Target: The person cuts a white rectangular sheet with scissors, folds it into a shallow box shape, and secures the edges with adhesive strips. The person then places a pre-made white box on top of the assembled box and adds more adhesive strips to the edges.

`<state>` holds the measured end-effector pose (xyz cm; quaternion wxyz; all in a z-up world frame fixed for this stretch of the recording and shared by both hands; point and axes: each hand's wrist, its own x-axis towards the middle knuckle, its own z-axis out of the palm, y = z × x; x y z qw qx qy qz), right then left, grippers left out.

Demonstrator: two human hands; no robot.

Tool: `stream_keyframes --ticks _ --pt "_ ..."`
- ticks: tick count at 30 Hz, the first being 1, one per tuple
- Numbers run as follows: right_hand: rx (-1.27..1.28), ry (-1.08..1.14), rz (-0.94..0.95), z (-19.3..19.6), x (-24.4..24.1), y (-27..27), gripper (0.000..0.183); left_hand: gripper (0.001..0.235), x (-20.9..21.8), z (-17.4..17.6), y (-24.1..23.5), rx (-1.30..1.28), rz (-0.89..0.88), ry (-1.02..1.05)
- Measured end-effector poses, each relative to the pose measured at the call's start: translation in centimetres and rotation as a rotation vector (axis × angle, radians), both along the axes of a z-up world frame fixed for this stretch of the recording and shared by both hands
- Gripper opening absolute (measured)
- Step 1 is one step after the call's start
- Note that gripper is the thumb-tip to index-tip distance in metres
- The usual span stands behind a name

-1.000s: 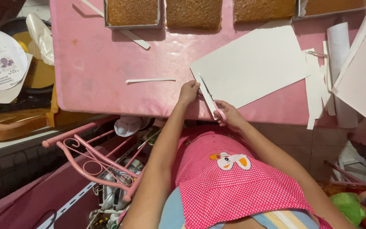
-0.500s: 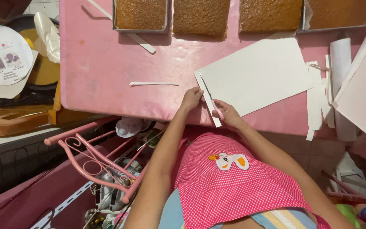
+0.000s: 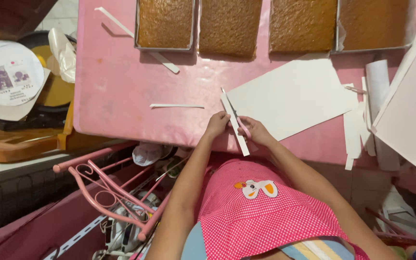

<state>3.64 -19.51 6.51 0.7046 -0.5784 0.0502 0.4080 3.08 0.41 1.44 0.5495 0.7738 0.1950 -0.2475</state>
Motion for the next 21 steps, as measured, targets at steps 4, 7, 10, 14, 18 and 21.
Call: stream_keyframes --ticks 4,7,10,14,18,21 --pt "-0.085 -0.038 -0.029 3.6 -0.1 -1.7 0.071 0.026 -0.8 2.5 -0.5 -0.010 0.160 0.000" --pt "-0.203 -0.126 -0.054 5.0 -0.1 -4.9 0.082 0.026 -1.3 3.7 -1.6 -0.040 0.267 -0.015" --pt "-0.487 -0.323 -0.085 9.4 -1.3 -7.6 0.085 0.024 -1.0 4.4 -3.5 -0.090 0.345 -0.019" --pt "-0.849 -0.609 -0.149 7.5 -3.0 -13.3 0.087 0.016 -0.1 3.1 -6.7 -0.274 0.426 0.000" --pt "-0.933 -0.732 -0.165 3.9 -3.9 -19.5 0.088 0.013 0.9 4.4 -9.9 -0.305 0.366 0.024" --pt "-0.964 -0.702 -0.069 2.1 -4.4 -24.0 0.082 0.016 1.6 3.5 -12.2 -0.357 0.337 0.067"
